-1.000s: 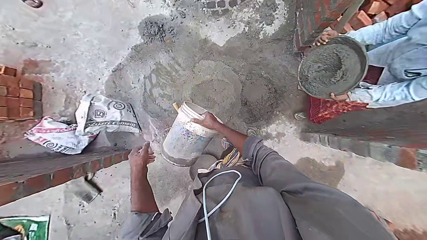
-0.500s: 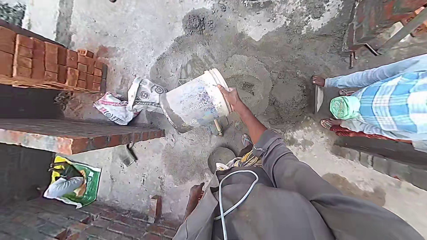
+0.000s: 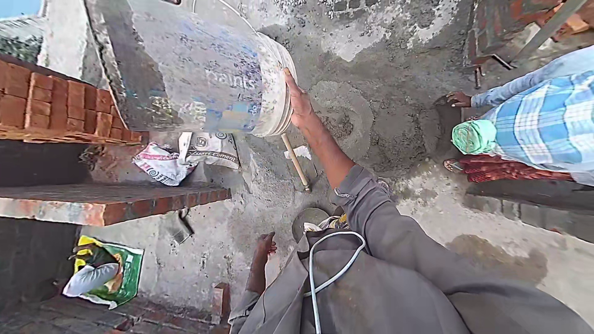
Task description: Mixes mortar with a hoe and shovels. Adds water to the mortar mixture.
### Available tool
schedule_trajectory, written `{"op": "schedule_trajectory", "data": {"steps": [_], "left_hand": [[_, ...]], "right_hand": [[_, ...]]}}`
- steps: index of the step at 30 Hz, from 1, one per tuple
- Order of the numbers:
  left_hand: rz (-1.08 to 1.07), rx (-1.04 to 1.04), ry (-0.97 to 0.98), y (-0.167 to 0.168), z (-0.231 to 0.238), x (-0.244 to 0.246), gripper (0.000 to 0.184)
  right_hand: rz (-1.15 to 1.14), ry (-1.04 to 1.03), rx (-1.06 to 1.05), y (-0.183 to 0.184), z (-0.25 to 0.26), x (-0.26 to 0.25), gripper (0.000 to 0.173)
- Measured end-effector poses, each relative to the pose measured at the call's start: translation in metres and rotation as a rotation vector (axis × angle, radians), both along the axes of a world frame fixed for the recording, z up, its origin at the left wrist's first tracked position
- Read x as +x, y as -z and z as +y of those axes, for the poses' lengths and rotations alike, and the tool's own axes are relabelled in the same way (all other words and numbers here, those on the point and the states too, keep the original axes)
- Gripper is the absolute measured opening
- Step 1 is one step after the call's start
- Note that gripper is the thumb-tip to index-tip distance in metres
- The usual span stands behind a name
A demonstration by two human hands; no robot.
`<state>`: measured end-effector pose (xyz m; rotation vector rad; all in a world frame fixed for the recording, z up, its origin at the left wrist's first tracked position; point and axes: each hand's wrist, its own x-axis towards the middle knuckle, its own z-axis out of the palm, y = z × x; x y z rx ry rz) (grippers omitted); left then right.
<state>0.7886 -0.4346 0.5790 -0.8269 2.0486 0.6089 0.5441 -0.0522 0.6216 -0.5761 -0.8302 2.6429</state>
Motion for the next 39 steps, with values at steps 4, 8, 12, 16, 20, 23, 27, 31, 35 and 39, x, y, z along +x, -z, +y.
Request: {"op": "schedule_trajectory", "data": {"steps": [4, 8, 12, 16, 20, 23, 27, 31, 35, 39], "left_hand": [[0.065, -0.011, 0.011, 0.074, -0.033, -0.006, 0.049], [0.074, 0.01, 0.061, 0.051, 0.001, 0.005, 0.046], [0.08, 0.011, 0.065, 0.068, 0.007, 0.028, 0.045], [0.024, -0.01, 0.136, 0.066, 0.03, 0.058, 0.044], [-0.018, -0.001, 0.224, 0.085, 0.031, 0.091, 0.045], [-0.039, -0.017, 0.276, 0.102, 0.039, 0.108, 0.049], [-0.055, -0.009, 0.349, 0.117, 0.064, 0.121, 0.048], [-0.027, 0.013, 0.413, 0.109, 0.098, 0.124, 0.049], [0.009, 0.022, 0.457, 0.107, 0.123, 0.119, 0.048], [0.033, 0.022, 0.485, 0.113, 0.134, 0.117, 0.048]], "right_hand": [[0.007, 0.013, 0.11, -0.023, 0.003, 0.014, 0.05], [-0.139, -0.006, 0.511, -0.004, 0.001, 0.065, 0.043], [-0.454, -0.087, 1.101, 0.104, -0.001, 0.163, 0.063], [-0.818, -0.38, 1.322, 0.113, 0.061, 0.289, 0.062], [-1.065, -0.578, 1.459, 0.154, 0.122, 0.429, 0.069], [-1.187, -0.707, 1.508, 0.184, 0.157, 0.534, 0.074], [-1.311, -0.857, 1.514, 0.213, 0.175, 0.661, 0.07], [-1.407, -0.976, 1.382, 0.23, 0.167, 0.762, 0.07], [-1.532, -0.946, 1.211, 0.25, 0.14, 0.841, 0.071], [-1.627, -0.811, 1.061, 0.264, 0.103, 0.897, 0.074]]}}
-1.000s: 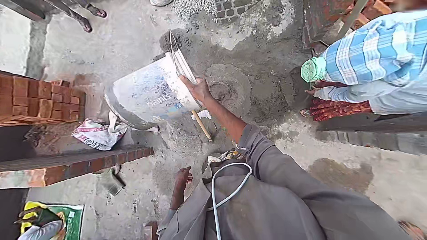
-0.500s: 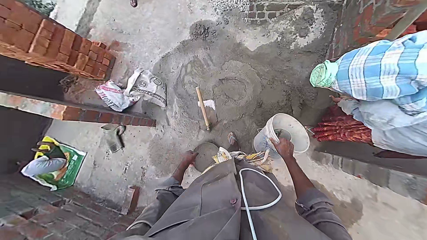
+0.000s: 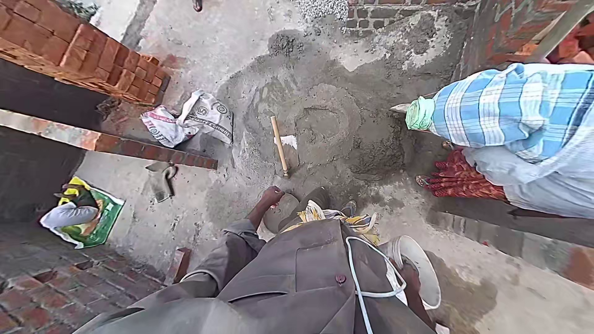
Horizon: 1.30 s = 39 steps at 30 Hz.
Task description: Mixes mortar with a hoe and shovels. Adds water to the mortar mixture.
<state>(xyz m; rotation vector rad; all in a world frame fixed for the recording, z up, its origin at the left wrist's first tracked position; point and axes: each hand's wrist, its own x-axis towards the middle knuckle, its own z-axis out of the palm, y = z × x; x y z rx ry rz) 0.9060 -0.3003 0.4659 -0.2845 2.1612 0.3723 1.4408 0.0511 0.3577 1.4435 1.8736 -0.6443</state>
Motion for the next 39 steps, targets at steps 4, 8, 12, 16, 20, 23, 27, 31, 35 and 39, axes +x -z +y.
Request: {"op": "schedule_trajectory", "data": {"steps": [4, 8, 12, 16, 20, 23, 27, 31, 35, 39], "left_hand": [[-0.029, -0.014, 0.013, -0.004, 0.016, 0.008, 0.049], [-0.049, -0.018, 0.059, -0.001, 0.025, 0.015, 0.049], [-0.034, -0.021, 0.124, 0.003, 0.042, 0.003, 0.048], [-0.015, 0.022, 0.139, 0.002, 0.047, 0.004, 0.049], [0.037, 0.064, 0.122, 0.009, 0.062, -0.014, 0.049], [0.019, 0.06, 0.078, 0.014, 0.049, -0.001, 0.048], [-0.044, 0.038, 0.017, 0.019, 0.032, 0.013, 0.046], [-0.103, -0.021, 0.052, 0.021, 0.009, 0.025, 0.047], [-0.138, -0.052, 0.061, 0.007, 0.016, 0.019, 0.045], [-0.174, -0.051, 0.072, 0.019, 0.006, -0.002, 0.046]], "right_hand": [[0.137, 0.226, -0.028, -0.089, -0.02, -0.018, 0.068], [0.162, 0.36, 0.094, -0.107, -0.032, -0.025, 0.072], [0.092, 0.42, -0.053, -0.08, -0.007, -0.032, 0.069], [0.084, 0.413, -0.016, -0.063, -0.001, -0.019, 0.069], [0.143, 0.289, 0.049, -0.014, 0.023, -0.014, 0.072], [0.159, 0.233, 0.088, 0.001, 0.027, -0.003, 0.073], [0.181, 0.247, 0.054, -0.002, 0.039, -0.015, 0.071], [0.179, 0.228, -0.003, -0.017, 0.04, -0.035, 0.067], [0.126, 0.187, -0.036, -0.037, 0.048, -0.062, 0.066], [0.141, 0.142, -0.035, -0.035, 0.048, -0.078, 0.064]]}}
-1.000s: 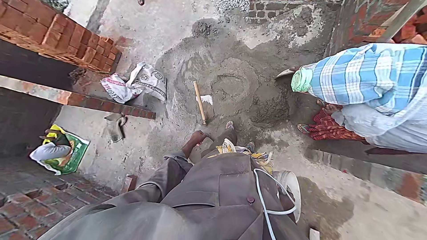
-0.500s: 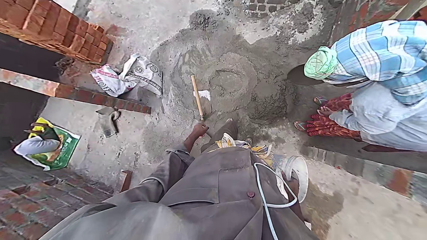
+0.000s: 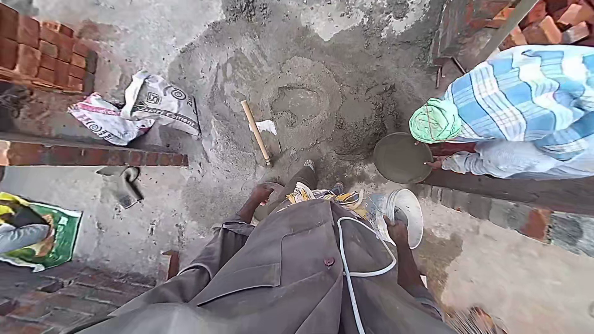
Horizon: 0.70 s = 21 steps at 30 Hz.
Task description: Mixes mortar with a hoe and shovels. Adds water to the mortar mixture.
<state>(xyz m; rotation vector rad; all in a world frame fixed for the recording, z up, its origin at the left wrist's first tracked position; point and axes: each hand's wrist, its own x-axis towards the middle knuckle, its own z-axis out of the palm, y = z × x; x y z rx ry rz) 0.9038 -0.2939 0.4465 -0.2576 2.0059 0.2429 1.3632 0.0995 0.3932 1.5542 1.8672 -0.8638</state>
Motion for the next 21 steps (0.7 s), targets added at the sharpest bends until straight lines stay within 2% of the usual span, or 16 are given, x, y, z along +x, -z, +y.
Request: {"op": "schedule_trajectory", "data": {"steps": [8, 13, 17, 21], "left_hand": [[0.083, 0.129, 0.012, 0.024, 0.025, -0.131, 0.047], [0.14, 0.168, -0.081, 0.025, 0.023, -0.21, 0.049], [0.109, 0.127, -0.079, 0.021, 0.008, -0.25, 0.047], [0.086, 0.142, -0.081, 0.021, 0.014, -0.266, 0.045]], "right_hand": [[0.058, -0.024, 0.078, -0.004, 0.046, -0.084, 0.059], [0.032, 0.043, 0.148, -0.021, 0.062, -0.152, 0.058], [0.011, 0.062, 0.181, -0.03, 0.071, -0.195, 0.06], [-0.035, 0.139, 0.2, -0.058, 0.083, -0.216, 0.065]]}}
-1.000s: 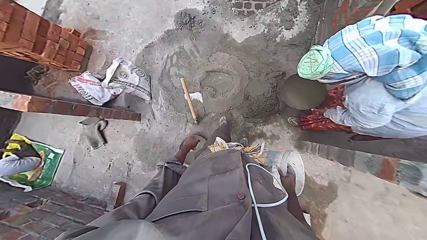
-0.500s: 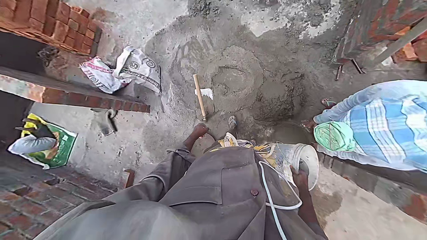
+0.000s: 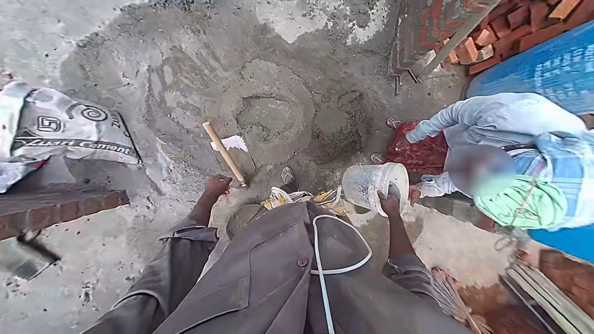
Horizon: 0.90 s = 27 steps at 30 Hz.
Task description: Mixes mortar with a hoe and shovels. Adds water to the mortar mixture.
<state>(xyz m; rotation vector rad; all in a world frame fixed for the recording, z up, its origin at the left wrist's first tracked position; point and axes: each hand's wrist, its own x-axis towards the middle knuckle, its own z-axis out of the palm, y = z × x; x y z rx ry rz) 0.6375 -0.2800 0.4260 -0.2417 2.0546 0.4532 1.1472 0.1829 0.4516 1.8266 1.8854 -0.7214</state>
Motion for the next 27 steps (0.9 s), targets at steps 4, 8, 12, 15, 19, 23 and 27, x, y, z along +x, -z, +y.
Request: {"op": "schedule_trajectory", "data": {"steps": [4, 8, 12, 15, 19, 23, 27], "left_hand": [[-0.016, -0.002, -0.003, 0.015, -0.002, -0.006, 0.043], [-0.04, -0.016, 0.005, 0.024, 0.011, -0.003, 0.045], [-0.017, -0.019, 0.014, 0.023, 0.029, 0.002, 0.047], [0.045, -0.004, -0.006, 0.02, 0.047, 0.007, 0.048], [0.102, 0.03, -0.13, 0.016, 0.071, 0.047, 0.046], [0.056, 0.015, -0.164, 0.017, 0.097, 0.116, 0.046], [-0.039, -0.025, -0.21, 0.017, 0.115, 0.201, 0.045]], "right_hand": [[-0.02, -0.014, 0.034, -0.035, 0.02, -0.036, 0.066], [-0.039, -0.048, 0.109, -0.058, 0.049, -0.064, 0.067], [-0.09, -0.174, 0.249, -0.077, 0.087, -0.094, 0.072], [-0.005, -0.224, 0.344, -0.092, 0.132, -0.106, 0.077], [0.196, -0.295, 0.572, -0.119, 0.205, -0.096, 0.068], [0.285, -0.34, 0.829, -0.136, 0.265, -0.08, 0.045], [0.483, -0.443, 0.939, -0.145, 0.257, -0.084, 0.034]]}}
